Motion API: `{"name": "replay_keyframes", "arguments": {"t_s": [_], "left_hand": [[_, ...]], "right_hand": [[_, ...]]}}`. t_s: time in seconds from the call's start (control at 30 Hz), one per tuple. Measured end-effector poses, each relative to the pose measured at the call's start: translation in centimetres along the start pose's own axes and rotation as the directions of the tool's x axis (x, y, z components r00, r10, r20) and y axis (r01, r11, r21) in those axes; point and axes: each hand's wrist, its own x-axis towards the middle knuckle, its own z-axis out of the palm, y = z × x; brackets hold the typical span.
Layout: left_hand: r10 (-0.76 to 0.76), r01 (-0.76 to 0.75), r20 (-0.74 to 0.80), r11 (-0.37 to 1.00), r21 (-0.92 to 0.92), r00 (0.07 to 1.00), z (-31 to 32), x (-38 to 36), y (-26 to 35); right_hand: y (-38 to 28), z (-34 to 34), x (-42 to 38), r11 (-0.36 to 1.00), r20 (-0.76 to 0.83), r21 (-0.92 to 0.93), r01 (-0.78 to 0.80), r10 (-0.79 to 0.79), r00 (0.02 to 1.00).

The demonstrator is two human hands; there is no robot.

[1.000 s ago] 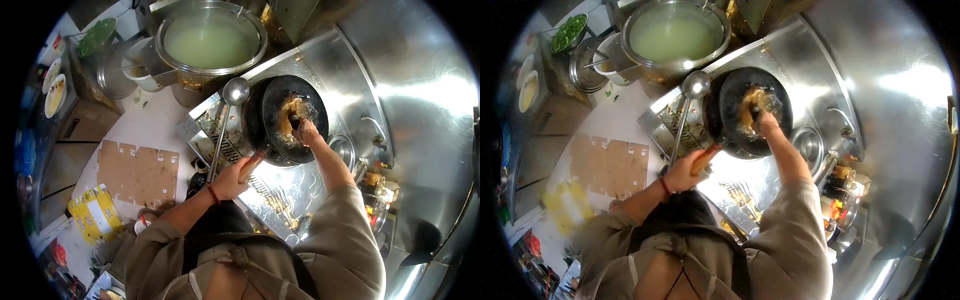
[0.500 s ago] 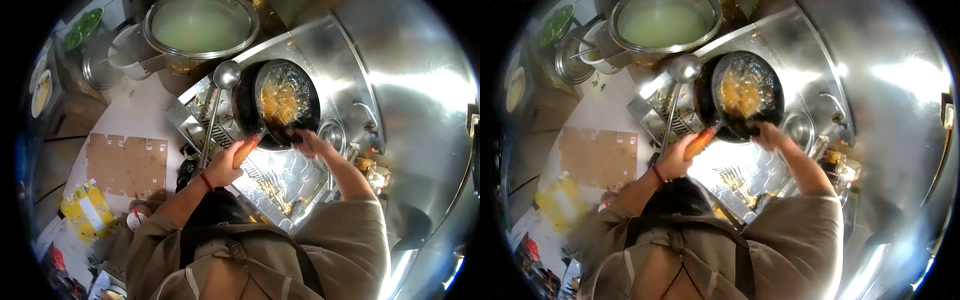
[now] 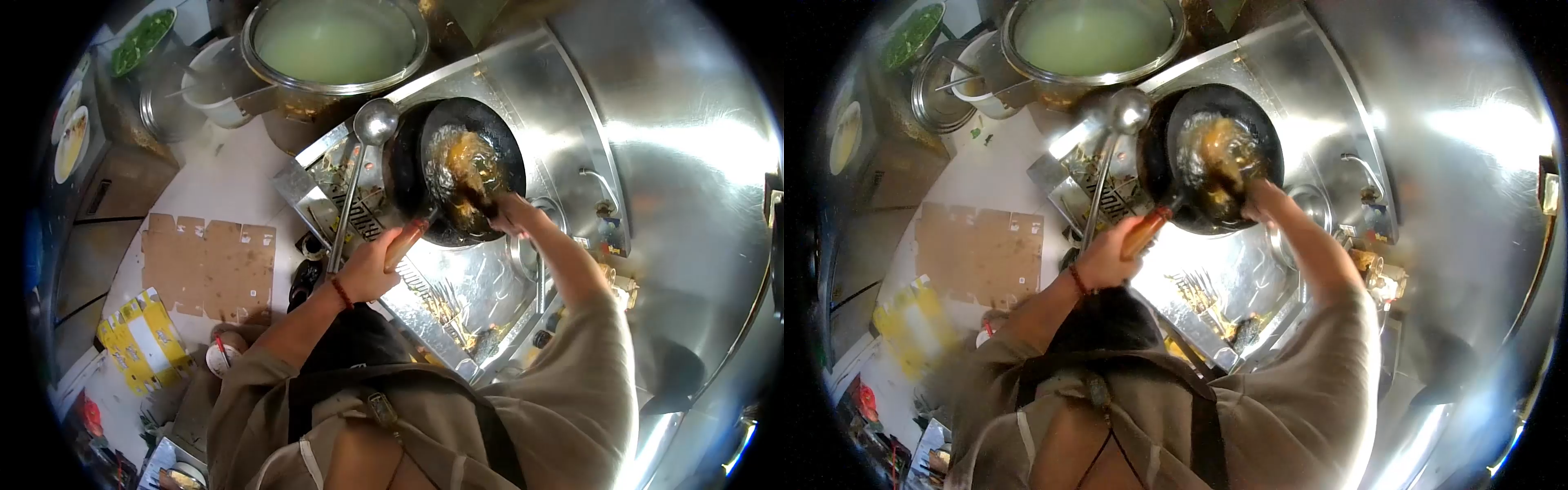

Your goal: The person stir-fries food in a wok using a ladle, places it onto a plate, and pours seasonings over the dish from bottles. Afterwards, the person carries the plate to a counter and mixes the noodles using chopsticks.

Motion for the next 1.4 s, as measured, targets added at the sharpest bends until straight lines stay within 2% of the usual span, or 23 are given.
{"name": "replay_keyframes", "arguments": {"t_s": [0.03, 0.1, 0.2, 0.27, 0.3, 0.37, 0.4, 0.43, 0.5, 0.6, 0.63, 0.73, 0.8, 0.83, 0.87, 0.93, 1.03, 1.1, 1.17, 1.23, 1.27, 1.33, 1.4], "left_hand": [[-0.003, 0.004, 0.012, 1.000, -0.030, 1.000, -0.3, -0.1, 0.4], [0.022, -0.021, 0.005, 0.998, -0.059, 1.000, 0.0, -0.1, 0.2], [0.015, -0.015, 0.004, 0.999, -0.030, 1.000, 0.1, -0.3, -0.6], [0.033, -0.033, -0.012, 0.999, -0.003, 0.999, 0.4, 0.1, -0.7], [0.039, -0.039, -0.013, 0.999, 0.017, 0.999, 0.3, 0.1, -0.7], [0.013, -0.012, 0.027, 1.000, -0.023, 1.000, 0.0, -0.1, 0.0], [0.004, -0.003, 0.037, 0.999, -0.042, 0.999, -0.2, -0.1, 0.2], [0.047, -0.044, 0.028, 0.996, -0.081, 0.999, 0.5, 0.1, -1.4], [0.020, -0.019, 0.016, 1.000, -0.018, 1.000, 0.4, 0.2, -0.9], [-0.021, 0.019, 0.065, 0.999, 0.029, 0.998, -0.4, 0.1, 0.0], [-0.023, 0.023, 0.069, 1.000, 0.013, 0.997, -0.2, 0.1, -0.1], [-0.016, 0.016, 0.095, 1.000, -0.007, 0.995, -0.9, 0.1, 0.9], [0.046, -0.043, 0.064, 0.998, -0.041, 0.997, -0.5, 0.1, 0.4], [0.053, -0.055, 0.040, 0.998, 0.043, 0.998, -0.5, 0.0, 0.5], [0.036, -0.038, 0.038, 0.999, 0.039, 0.999, -0.2, 0.3, 0.4], [-0.002, -0.001, 0.085, 0.999, 0.042, 0.996, -0.6, 0.1, 0.2], [-0.002, -0.001, 0.077, 0.999, 0.047, 0.997, -0.6, 0.2, -0.2], [0.016, -0.018, 0.066, 0.999, 0.042, 0.998, -0.3, 0.5, -0.3], [0.047, -0.049, 0.067, 0.998, 0.033, 0.997, -0.5, 0.4, 0.0], [0.015, -0.015, 0.072, 1.000, 0.004, 0.997, -0.7, 0.1, 0.5], [0.001, -0.001, 0.077, 1.000, -0.004, 0.997, -0.7, 0.2, 0.5], [-0.028, 0.030, 0.091, 0.999, -0.023, 0.995, -0.8, 0.3, 0.7], [0.001, -0.003, 0.069, 1.000, 0.022, 0.998, -0.7, 0.2, 0.1]], "right_hand": [[-1.2, 0.2, 1.0, 0.999, -0.099, -0.048, 0.015, -0.019, 0.995], [-2.9, 0.5, 1.6, 0.995, -0.159, -0.096, 0.001, -0.016, 0.987], [-1.2, 1.5, -4.9, 0.932, -0.003, -0.329, 0.151, -0.161, 0.987], [-1.1, 1.8, -8.9, 0.906, 0.049, -0.378, 0.192, -0.188, 0.981], [1.3, 0.8, -3.8, 0.985, 0.172, 0.171, 0.010, -0.039, 0.984], [1.9, 0.5, 4.2, 0.929, 0.082, 0.364, -0.068, 0.041, 0.996], [-1.0, 2.0, 5.8, 0.999, -0.187, 0.001, 0.045, -0.044, 0.981], [-3.7, 2.3, 4.0, 0.937, -0.089, 0.349, 0.029, 0.003, 0.996], [-5.6, 3.7, -0.5, 0.986, -0.080, -0.163, 0.028, -0.041, 0.996], [-2.6, 2.1, -11.3, 0.976, 0.203, -0.154, 0.156, -0.124, 0.971], [1.1, 0.8, -11.1, 0.924, 0.147, -0.260, 0.279, -0.248, 0.958], [3.3, -5.4, -6.0, 0.645, -0.058, -0.764, 0.028, -0.112, 0.992], [3.9, -8.0, 0.5, 0.549, -0.295, -0.836, -0.015, -0.427, 0.855], [1.4, -8.6, 3.2, 0.532, -0.345, -0.831, -0.165, -0.259, 0.902], [0.8, -8.3, 4.7, 0.443, -0.414, -0.854, -0.275, -0.257, 0.873], [1.2, -8.2, 0.3, 0.694, -0.326, -0.714, -0.089, -0.217, 0.920], [7.0, -1.5, -1.4, 0.791, -0.237, -0.611, 0.032, -0.221, 0.946], [5.2, 1.5, -3.6, 0.795, -0.150, -0.577, 0.189, -0.330, 0.932], [1.7, 0.7, -2.2, 0.747, -0.154, -0.647, 0.155, -0.327, 0.932], [3.8, -1.1, 3.7, 0.627, -0.359, -0.777, -0.064, -0.356, 0.863], [2.7, -2.3, 1.9, 0.679, -0.436, -0.727, -0.103, -0.340, 0.833], [4.9, -2.9, 1.1, 0.692, -0.352, -0.719, -0.062, -0.286, 0.891], [6.9, -0.4, -0.5, 0.877, -0.107, -0.479, 0.037, -0.101, 0.989]]}}
